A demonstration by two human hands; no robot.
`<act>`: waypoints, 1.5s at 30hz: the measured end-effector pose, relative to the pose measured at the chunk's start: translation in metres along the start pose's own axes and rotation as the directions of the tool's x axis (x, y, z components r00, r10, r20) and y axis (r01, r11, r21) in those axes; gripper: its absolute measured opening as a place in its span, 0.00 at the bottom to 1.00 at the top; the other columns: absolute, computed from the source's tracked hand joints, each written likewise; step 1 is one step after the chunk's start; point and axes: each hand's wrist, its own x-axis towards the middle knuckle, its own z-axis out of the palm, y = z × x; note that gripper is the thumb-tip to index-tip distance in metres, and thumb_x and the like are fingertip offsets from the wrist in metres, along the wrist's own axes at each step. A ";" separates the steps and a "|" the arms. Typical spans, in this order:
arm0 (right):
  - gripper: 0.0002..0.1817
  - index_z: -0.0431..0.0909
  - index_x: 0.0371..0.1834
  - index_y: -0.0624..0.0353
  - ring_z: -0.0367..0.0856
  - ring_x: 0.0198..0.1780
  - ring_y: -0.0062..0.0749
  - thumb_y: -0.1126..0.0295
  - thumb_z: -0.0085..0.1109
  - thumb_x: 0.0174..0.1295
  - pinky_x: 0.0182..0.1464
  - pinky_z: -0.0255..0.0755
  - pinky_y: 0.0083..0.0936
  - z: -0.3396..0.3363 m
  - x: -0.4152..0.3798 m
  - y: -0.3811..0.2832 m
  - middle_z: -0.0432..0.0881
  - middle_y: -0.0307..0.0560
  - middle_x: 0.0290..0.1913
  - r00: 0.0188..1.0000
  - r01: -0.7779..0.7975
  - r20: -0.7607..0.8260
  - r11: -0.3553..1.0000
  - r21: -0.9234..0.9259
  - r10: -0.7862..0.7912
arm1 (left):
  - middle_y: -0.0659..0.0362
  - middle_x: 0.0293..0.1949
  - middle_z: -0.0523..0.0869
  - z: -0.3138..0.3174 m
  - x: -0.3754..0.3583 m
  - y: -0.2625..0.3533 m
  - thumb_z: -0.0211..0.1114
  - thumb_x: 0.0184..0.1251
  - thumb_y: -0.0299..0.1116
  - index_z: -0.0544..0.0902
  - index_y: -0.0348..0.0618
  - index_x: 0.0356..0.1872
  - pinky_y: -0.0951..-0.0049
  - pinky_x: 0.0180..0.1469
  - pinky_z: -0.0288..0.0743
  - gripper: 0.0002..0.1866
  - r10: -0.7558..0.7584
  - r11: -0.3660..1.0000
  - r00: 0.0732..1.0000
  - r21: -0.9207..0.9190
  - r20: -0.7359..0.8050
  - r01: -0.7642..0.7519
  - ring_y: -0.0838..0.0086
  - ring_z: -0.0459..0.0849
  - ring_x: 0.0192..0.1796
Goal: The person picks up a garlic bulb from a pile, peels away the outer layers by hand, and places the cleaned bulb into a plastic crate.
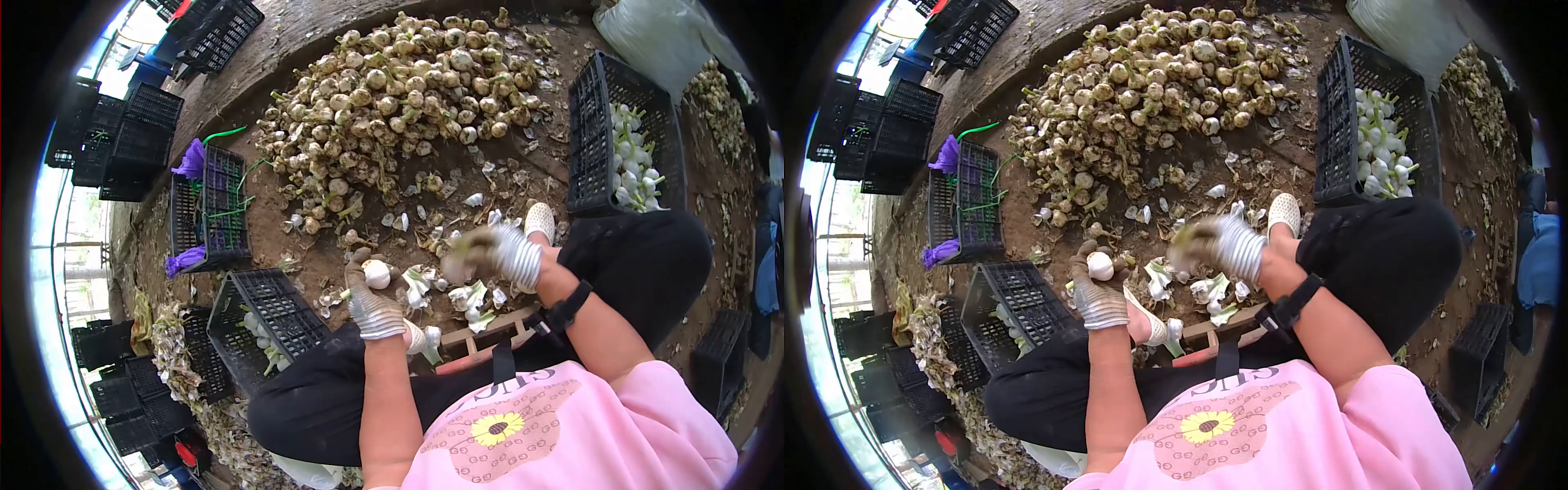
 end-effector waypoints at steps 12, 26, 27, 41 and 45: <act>0.23 0.72 0.51 0.63 0.77 0.40 0.21 0.68 0.66 0.52 0.43 0.74 0.20 0.028 -0.008 -0.012 0.79 0.41 0.43 0.999 0.007 -0.041 1.000 0.013 -0.006 | 0.56 0.38 0.82 0.029 -0.032 -0.005 0.69 0.50 0.26 0.81 0.36 0.37 0.73 0.41 0.75 0.11 0.342 0.221 0.660 0.625 0.669 -0.748 0.68 0.82 0.40; 0.26 0.73 0.48 0.63 0.75 0.45 0.24 0.65 0.69 0.47 0.47 0.70 0.23 0.034 -0.016 -0.019 0.78 0.44 0.42 0.994 0.090 0.076 0.969 -0.231 -0.074 | 0.57 0.28 0.83 0.002 -0.011 -0.021 0.61 0.56 0.27 0.79 0.37 0.30 0.76 0.30 0.75 0.04 -0.047 0.704 0.960 0.691 0.276 -0.164 0.74 0.81 0.26; 0.27 0.72 0.49 0.63 0.75 0.46 0.23 0.63 0.70 0.47 0.48 0.70 0.22 0.035 -0.018 -0.024 0.78 0.43 0.43 0.991 0.095 0.109 0.989 -0.117 -0.082 | 0.57 0.29 0.83 -0.002 -0.006 -0.017 0.61 0.57 0.28 0.79 0.37 0.32 0.76 0.30 0.76 0.05 -0.136 0.891 0.964 0.454 0.228 0.018 0.74 0.81 0.27; 0.35 0.60 0.61 0.61 0.73 0.55 0.38 0.64 0.65 0.52 0.52 0.73 0.30 0.022 -0.013 -0.005 0.69 0.51 0.56 0.964 -0.015 0.228 0.830 0.558 -0.136 | 0.50 0.31 0.83 -0.006 0.000 0.004 0.57 0.56 0.21 0.77 0.39 0.34 0.62 0.37 0.83 0.05 -0.021 0.992 0.959 -0.115 0.282 0.055 0.61 0.84 0.35; 0.35 0.60 0.61 0.58 0.71 0.58 0.44 0.65 0.66 0.52 0.53 0.73 0.33 0.014 -0.020 -0.019 0.67 0.56 0.59 0.963 -0.005 0.203 0.739 0.674 -0.178 | 0.54 0.35 0.82 -0.033 0.028 0.000 0.59 0.60 0.29 0.77 0.41 0.37 0.61 0.40 0.81 0.06 0.067 0.990 0.986 0.114 0.150 -0.084 0.63 0.83 0.37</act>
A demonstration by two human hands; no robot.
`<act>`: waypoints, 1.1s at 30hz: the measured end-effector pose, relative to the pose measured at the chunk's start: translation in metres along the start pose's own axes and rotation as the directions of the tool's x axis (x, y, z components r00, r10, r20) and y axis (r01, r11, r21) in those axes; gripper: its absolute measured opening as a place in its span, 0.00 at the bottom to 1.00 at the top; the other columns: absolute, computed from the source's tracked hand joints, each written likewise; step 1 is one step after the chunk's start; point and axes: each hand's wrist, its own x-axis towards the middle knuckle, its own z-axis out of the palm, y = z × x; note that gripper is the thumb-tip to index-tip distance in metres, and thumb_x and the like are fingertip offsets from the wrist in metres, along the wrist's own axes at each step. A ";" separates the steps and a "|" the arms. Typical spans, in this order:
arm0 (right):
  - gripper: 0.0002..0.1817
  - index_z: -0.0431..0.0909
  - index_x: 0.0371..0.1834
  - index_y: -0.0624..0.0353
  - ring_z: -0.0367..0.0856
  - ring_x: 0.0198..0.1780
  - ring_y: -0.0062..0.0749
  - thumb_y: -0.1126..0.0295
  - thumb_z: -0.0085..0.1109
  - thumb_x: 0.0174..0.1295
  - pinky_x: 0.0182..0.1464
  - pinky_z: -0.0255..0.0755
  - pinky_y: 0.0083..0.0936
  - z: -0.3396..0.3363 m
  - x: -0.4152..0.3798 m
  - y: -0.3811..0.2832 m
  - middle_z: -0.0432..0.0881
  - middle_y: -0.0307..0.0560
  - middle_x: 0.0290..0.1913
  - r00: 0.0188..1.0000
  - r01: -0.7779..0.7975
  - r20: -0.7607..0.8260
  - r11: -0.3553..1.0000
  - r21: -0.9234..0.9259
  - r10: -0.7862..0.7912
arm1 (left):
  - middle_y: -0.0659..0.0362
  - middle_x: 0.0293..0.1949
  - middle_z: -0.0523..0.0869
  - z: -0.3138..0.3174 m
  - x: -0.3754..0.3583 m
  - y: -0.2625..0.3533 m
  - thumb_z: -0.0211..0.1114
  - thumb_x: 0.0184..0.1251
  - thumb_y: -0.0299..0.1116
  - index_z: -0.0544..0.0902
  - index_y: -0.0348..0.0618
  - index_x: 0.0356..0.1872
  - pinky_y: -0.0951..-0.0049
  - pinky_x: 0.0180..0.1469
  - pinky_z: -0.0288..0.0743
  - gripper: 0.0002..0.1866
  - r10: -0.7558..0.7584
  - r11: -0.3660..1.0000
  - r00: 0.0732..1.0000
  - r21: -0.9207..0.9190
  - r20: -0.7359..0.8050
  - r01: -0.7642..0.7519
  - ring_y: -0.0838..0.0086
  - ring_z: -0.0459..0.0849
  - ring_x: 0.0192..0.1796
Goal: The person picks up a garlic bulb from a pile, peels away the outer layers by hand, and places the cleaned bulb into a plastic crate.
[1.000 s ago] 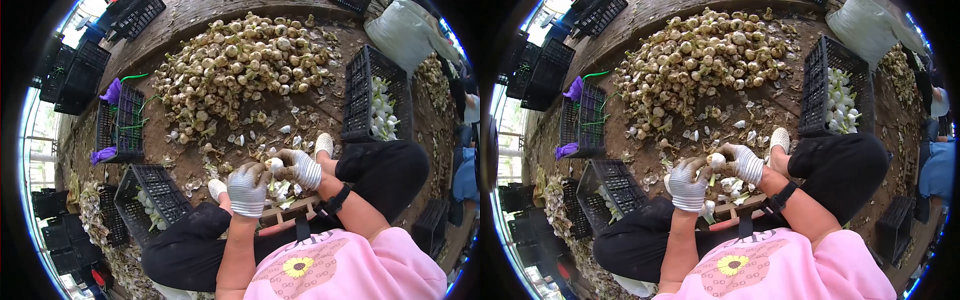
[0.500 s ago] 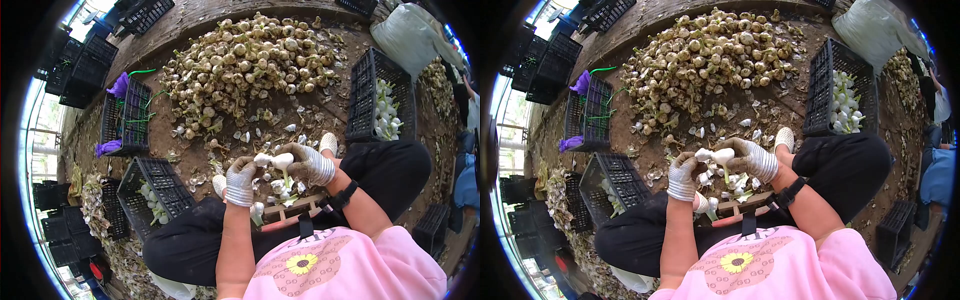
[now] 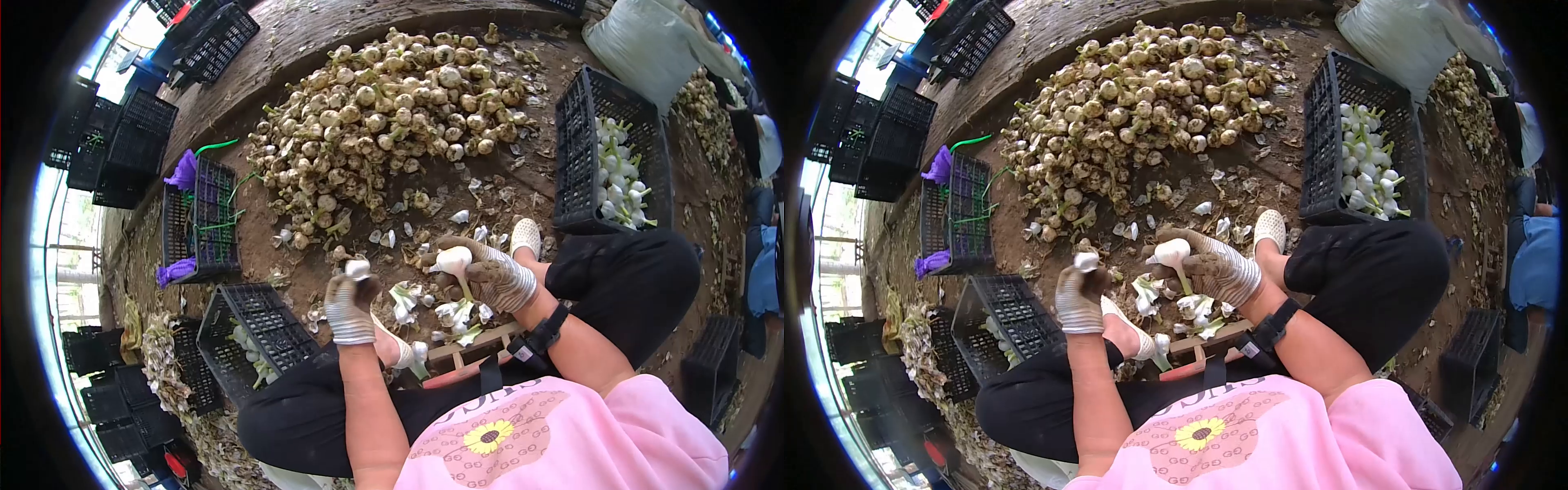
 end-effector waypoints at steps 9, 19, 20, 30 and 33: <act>0.33 0.71 0.52 0.59 0.77 0.47 0.33 0.42 0.56 0.53 0.41 0.78 0.28 -0.024 -0.002 0.008 0.76 0.47 0.47 0.989 -0.017 -0.145 0.998 0.054 0.025 | 0.56 0.41 0.77 0.098 -0.043 -0.024 0.66 0.52 0.24 0.79 0.37 0.36 0.74 0.45 0.72 0.10 0.426 0.199 0.652 0.638 0.627 -0.744 0.72 0.77 0.44; 0.27 0.67 0.55 0.62 0.77 0.43 0.33 0.52 0.51 0.61 0.39 0.72 0.25 -0.017 -0.024 -0.073 0.75 0.51 0.51 0.856 0.503 -0.185 0.699 0.508 -0.482 | 0.53 0.35 0.82 -0.038 0.064 -0.102 0.65 0.57 0.39 0.78 0.36 0.33 0.72 0.43 0.71 0.14 0.037 0.672 0.986 0.735 -0.163 0.097 0.69 0.78 0.38; 0.26 0.68 0.55 0.63 0.77 0.43 0.33 0.53 0.51 0.61 0.39 0.72 0.24 -0.028 -0.017 -0.064 0.75 0.51 0.51 0.828 0.559 -0.330 0.705 0.435 -0.453 | 0.51 0.40 0.82 -0.037 0.068 -0.104 0.67 0.55 0.39 0.78 0.35 0.40 0.70 0.47 0.70 0.18 0.038 0.672 0.977 0.729 -0.210 0.130 0.66 0.78 0.42; 0.16 0.71 0.52 0.63 0.77 0.39 0.21 0.66 0.46 0.66 0.42 0.70 0.16 -0.043 0.032 0.007 0.78 0.42 0.44 0.868 -0.316 -0.486 0.866 -0.387 0.099 | 0.45 0.55 0.71 -0.113 0.199 -0.078 0.73 0.40 0.39 0.71 0.40 0.56 0.65 0.58 0.66 0.36 0.244 0.128 0.917 0.948 -0.315 0.291 0.56 0.72 0.56; 0.17 0.69 0.53 0.62 0.77 0.43 0.23 0.63 0.47 0.66 0.42 0.71 0.17 -0.071 0.033 0.009 0.77 0.43 0.46 0.768 -0.408 -0.628 0.850 -0.333 0.123 | 0.46 0.53 0.74 -0.111 0.219 -0.093 0.68 0.47 0.37 0.73 0.41 0.53 0.66 0.56 0.68 0.29 0.187 -0.003 0.941 0.957 -0.283 0.289 0.57 0.74 0.54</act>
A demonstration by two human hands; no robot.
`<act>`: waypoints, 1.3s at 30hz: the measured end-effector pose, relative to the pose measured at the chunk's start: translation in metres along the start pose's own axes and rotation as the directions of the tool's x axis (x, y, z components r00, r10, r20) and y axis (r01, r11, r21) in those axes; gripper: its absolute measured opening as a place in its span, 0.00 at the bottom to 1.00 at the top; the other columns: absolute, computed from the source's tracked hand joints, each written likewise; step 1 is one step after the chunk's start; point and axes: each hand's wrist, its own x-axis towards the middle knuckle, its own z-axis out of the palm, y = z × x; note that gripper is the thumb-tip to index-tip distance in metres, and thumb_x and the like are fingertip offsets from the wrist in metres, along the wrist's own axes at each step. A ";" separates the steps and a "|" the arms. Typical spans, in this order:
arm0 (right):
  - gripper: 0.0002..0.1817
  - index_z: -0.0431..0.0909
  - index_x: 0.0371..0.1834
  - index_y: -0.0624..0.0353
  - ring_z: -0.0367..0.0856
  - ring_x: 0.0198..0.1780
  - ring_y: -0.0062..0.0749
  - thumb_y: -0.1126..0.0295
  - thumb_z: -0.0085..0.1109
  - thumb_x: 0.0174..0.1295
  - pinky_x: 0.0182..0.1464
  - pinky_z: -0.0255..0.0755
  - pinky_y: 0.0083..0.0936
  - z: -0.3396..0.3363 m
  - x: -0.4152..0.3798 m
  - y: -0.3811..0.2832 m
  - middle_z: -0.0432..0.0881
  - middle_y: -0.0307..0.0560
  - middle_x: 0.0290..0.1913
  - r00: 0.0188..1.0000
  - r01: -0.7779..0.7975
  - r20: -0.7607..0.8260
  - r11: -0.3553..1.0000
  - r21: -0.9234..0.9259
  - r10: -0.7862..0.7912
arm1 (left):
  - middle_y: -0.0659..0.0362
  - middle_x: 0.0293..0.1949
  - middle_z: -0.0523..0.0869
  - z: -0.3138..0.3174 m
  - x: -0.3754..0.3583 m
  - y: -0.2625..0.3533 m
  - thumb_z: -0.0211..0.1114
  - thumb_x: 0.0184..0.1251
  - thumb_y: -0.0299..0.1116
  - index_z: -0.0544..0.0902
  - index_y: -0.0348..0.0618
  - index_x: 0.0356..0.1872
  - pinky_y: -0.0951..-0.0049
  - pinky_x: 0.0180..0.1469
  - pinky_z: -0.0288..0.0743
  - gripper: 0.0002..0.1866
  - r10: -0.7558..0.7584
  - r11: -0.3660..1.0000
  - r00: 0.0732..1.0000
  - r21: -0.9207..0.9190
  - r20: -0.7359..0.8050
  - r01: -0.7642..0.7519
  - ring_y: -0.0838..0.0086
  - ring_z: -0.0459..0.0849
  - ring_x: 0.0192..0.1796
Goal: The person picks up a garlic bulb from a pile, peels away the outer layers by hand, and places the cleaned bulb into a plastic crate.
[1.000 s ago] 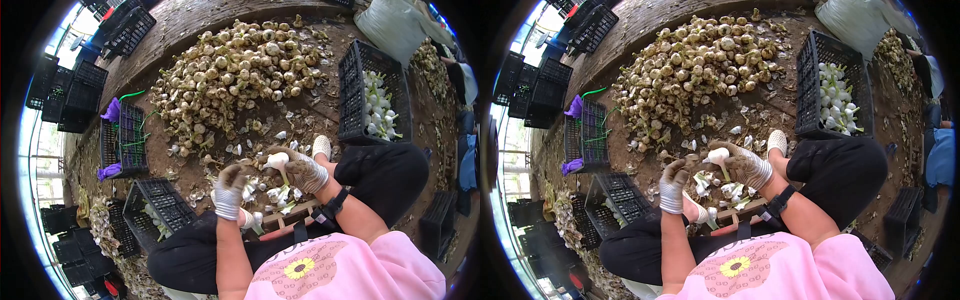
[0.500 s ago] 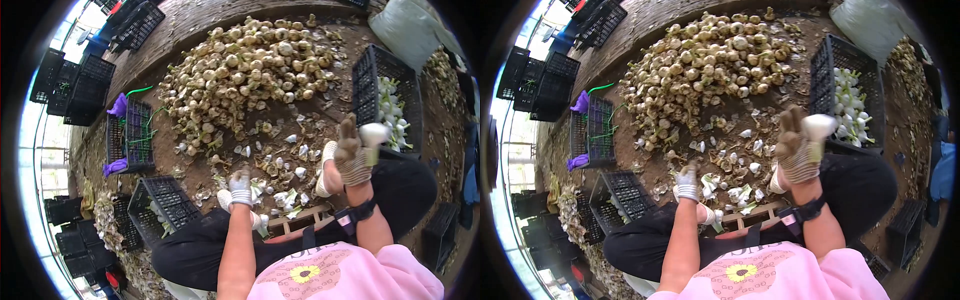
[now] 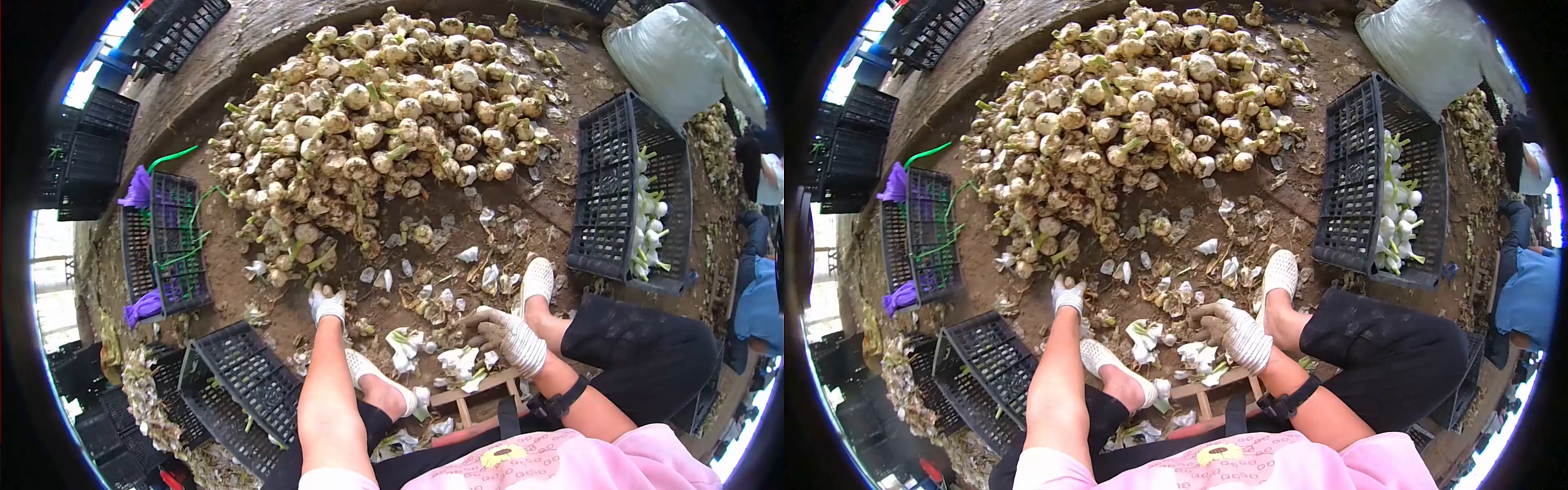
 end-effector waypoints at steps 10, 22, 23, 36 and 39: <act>0.24 0.67 0.54 0.66 0.74 0.39 0.21 0.74 0.60 0.54 0.40 0.71 0.17 0.033 0.001 -0.010 0.74 0.41 0.40 0.982 0.184 -0.026 0.975 -0.127 -0.189 | 0.56 0.36 0.79 -0.018 -0.111 0.076 0.55 0.63 0.28 0.69 0.40 0.54 0.76 0.31 0.75 0.18 0.090 0.501 0.963 -0.847 0.255 0.177 0.76 0.78 0.30; 0.10 0.76 0.39 0.60 0.74 0.28 0.16 0.69 0.61 0.56 0.29 0.69 0.14 0.032 -0.040 -0.009 0.78 0.35 0.30 0.952 0.295 0.009 0.929 0.223 -0.305 | 0.51 0.43 0.75 -0.126 -0.273 0.121 0.65 0.51 0.23 0.71 0.37 0.52 0.67 0.47 0.72 0.24 0.744 0.541 0.668 -0.558 -0.032 -0.630 0.62 0.77 0.44; 0.11 0.76 0.39 0.60 0.73 0.28 0.16 0.68 0.62 0.56 0.29 0.68 0.14 0.035 -0.042 -0.009 0.78 0.35 0.30 0.939 0.315 0.050 0.907 0.277 -0.342 | 0.52 0.44 0.75 -0.128 -0.277 0.119 0.66 0.49 0.22 0.71 0.36 0.51 0.69 0.48 0.72 0.24 0.768 0.524 0.636 -0.495 -0.079 -0.693 0.64 0.77 0.45; 0.17 0.78 0.43 0.61 0.79 0.37 0.24 0.66 0.66 0.52 0.35 0.74 0.22 0.027 -0.039 0.006 0.82 0.41 0.37 0.947 0.166 0.198 0.915 0.367 -0.252 | 0.48 0.46 0.76 -0.135 -0.304 0.116 0.67 0.38 0.19 0.72 0.39 0.46 0.63 0.47 0.73 0.26 0.892 0.380 0.380 -0.051 -0.244 -0.924 0.52 0.77 0.46; 0.17 0.79 0.43 0.61 0.79 0.36 0.23 0.67 0.67 0.50 0.35 0.74 0.21 0.027 -0.051 -0.002 0.82 0.41 0.37 0.915 0.283 0.209 0.917 0.280 -0.346 | 0.49 0.43 0.76 -0.135 -0.304 0.116 0.66 0.39 0.19 0.72 0.39 0.44 0.65 0.46 0.73 0.24 0.861 0.419 0.451 -0.173 -0.235 -0.891 0.56 0.77 0.45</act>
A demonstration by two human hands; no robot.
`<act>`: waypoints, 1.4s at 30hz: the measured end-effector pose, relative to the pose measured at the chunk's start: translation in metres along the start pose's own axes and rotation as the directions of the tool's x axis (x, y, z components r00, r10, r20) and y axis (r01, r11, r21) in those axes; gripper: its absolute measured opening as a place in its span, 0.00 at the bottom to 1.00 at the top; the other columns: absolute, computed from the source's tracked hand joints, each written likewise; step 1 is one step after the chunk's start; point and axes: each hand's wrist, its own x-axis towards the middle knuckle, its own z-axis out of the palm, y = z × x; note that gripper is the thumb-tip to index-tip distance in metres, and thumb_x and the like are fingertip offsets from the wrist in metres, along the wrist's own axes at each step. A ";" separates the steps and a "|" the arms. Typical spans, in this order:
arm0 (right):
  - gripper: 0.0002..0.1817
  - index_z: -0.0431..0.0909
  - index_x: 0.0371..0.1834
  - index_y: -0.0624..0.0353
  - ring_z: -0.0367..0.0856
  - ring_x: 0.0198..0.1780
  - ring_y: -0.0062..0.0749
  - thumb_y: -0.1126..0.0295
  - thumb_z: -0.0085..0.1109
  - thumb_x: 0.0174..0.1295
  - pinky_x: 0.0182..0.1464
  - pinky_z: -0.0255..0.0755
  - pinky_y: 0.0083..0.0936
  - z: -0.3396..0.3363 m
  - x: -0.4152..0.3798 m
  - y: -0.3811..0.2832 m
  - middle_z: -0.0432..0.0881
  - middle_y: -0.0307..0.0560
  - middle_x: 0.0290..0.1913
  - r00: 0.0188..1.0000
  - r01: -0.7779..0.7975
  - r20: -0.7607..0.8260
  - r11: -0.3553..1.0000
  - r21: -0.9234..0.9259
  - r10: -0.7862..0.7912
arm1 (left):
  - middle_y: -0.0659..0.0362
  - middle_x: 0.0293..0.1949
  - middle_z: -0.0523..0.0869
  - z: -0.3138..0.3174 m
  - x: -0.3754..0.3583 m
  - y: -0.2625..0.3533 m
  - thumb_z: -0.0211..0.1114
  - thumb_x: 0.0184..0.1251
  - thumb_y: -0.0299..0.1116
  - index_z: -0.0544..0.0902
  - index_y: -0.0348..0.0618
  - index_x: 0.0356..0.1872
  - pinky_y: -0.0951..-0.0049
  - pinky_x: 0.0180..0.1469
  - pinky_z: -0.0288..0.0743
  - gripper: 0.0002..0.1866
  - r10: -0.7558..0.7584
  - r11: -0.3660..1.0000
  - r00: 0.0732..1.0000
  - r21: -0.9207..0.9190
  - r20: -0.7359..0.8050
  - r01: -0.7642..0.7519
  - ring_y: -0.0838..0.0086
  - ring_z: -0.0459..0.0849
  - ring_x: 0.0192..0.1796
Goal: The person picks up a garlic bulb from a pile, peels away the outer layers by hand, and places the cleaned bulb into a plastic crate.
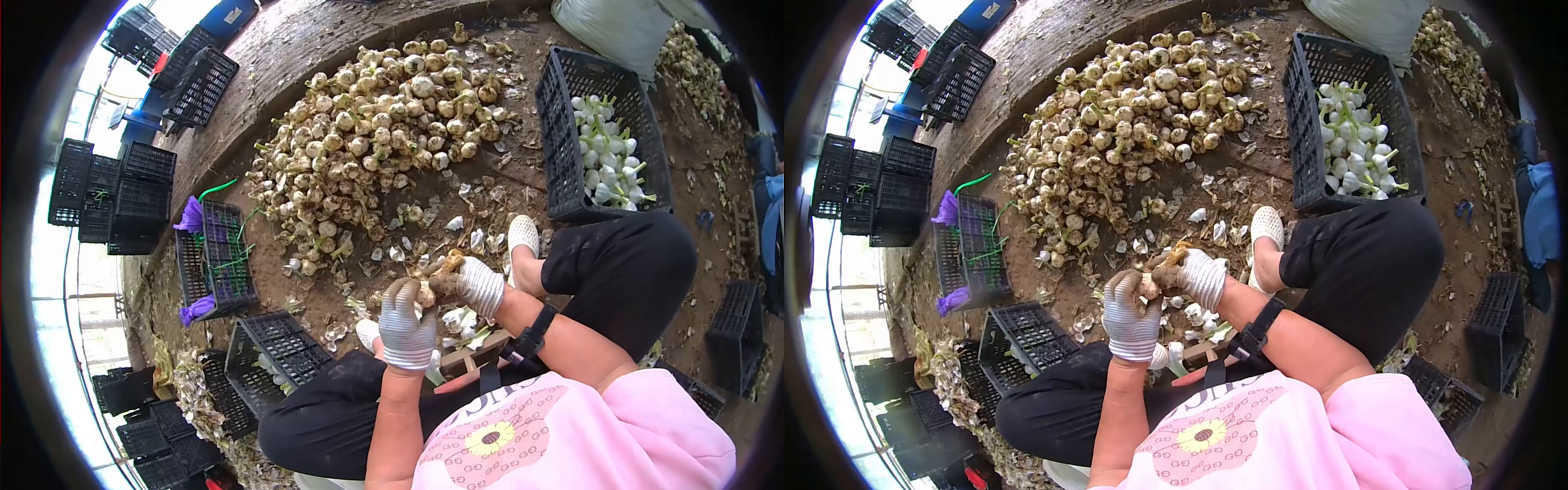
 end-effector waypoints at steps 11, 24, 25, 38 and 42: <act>0.14 0.77 0.41 0.63 0.80 0.34 0.27 0.80 0.64 0.48 0.35 0.77 0.20 0.009 -0.002 0.011 0.81 0.44 0.35 1.000 -0.008 -0.014 0.998 -0.068 0.007 | 0.58 0.26 0.77 0.018 -0.009 -0.024 0.53 0.60 0.42 0.75 0.41 0.37 0.73 0.25 0.74 0.14 -0.714 -0.350 0.458 -0.837 0.529 0.421 0.70 0.76 0.25; 0.10 0.77 0.37 0.66 0.76 0.35 0.22 0.82 0.59 0.51 0.38 0.73 0.20 0.000 0.002 -0.003 0.80 0.41 0.34 0.978 0.162 -0.030 0.842 -0.515 -0.206 | 0.58 0.39 0.78 -0.006 0.004 0.000 0.59 0.52 0.22 0.73 0.35 0.47 0.80 0.37 0.73 0.18 -0.514 0.421 0.801 -0.724 0.307 0.547 0.78 0.77 0.34; 0.09 0.77 0.38 0.66 0.76 0.34 0.21 0.81 0.56 0.52 0.37 0.73 0.20 -0.010 0.009 0.007 0.80 0.40 0.33 0.977 0.130 -0.102 0.899 -0.419 -0.188 | 0.58 0.39 0.78 -0.001 0.001 -0.007 0.60 0.52 0.22 0.73 0.35 0.47 0.80 0.36 0.74 0.18 -0.504 0.310 0.782 -0.767 0.368 0.561 0.77 0.77 0.34; 0.33 0.69 0.56 0.64 0.76 0.48 0.30 0.63 0.70 0.47 0.48 0.71 0.24 -0.040 0.001 0.019 0.78 0.51 0.49 0.987 -0.036 -0.141 0.734 -0.678 -0.082 | 0.56 0.47 0.76 -0.014 0.000 -0.028 0.62 0.51 0.18 0.68 0.42 0.50 0.70 0.51 0.74 0.23 -0.362 0.436 0.901 -0.810 0.241 0.392 0.71 0.77 0.49; 0.28 0.72 0.53 0.64 0.75 0.48 0.25 0.66 0.69 0.49 0.51 0.69 0.23 0.000 -0.011 -0.001 0.78 0.43 0.47 0.997 0.024 0.073 0.955 -0.295 -0.003 | 0.57 0.47 0.77 -0.008 0.005 -0.024 0.60 0.48 0.17 0.70 0.38 0.52 0.72 0.54 0.71 0.25 -0.113 0.820 0.980 -0.541 0.164 0.185 0.69 0.77 0.49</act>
